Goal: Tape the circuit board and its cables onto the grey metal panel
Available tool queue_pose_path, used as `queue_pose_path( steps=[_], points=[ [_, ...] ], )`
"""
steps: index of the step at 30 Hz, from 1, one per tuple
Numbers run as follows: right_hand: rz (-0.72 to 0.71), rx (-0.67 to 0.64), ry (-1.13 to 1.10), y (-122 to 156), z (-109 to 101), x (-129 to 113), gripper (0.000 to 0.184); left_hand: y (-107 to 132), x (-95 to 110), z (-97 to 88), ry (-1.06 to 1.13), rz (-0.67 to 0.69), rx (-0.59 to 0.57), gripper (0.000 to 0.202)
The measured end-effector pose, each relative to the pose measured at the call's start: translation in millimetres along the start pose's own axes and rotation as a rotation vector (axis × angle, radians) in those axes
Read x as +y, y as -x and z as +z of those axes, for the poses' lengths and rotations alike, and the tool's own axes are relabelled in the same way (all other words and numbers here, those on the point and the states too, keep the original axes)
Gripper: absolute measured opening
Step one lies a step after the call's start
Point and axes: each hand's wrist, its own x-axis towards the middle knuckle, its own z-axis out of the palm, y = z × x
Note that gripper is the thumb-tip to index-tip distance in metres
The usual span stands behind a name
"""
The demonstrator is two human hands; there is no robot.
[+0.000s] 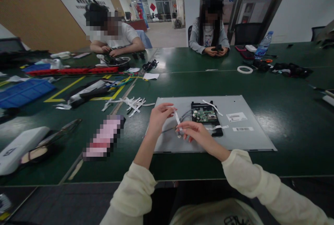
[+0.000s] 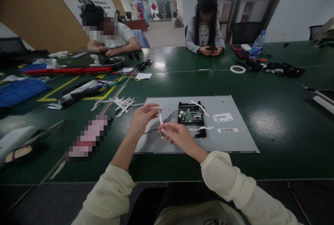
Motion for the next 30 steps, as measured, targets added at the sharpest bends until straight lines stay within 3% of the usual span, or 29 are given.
queue_pose_path(
  steps=[6,11,16,24,30],
  points=[
    [0.054,0.107,-0.046,-2.8,1.0,0.9,0.037,-21.0,4.1,9.2,-0.134,0.153,-0.062,0.025],
    [0.157,0.182,-0.173,-6.6,1.6,-1.5,0.031,-36.2,-15.5,16.0,-0.339,0.308,-0.117,0.023],
    [0.203,0.186,-0.223,-8.2,1.9,-2.5,0.028,-33.7,-27.3,12.6,-0.532,0.364,-0.157,0.021],
    [0.302,0.144,-0.219,-12.4,-1.2,-6.4,0.021,-27.6,-28.9,14.0,-1.052,0.563,-0.169,0.023],
    [0.319,0.109,-0.201,-11.3,-1.5,-15.1,0.015,-25.6,-26.0,15.4,-1.222,0.669,-0.26,0.021]
  ],
)
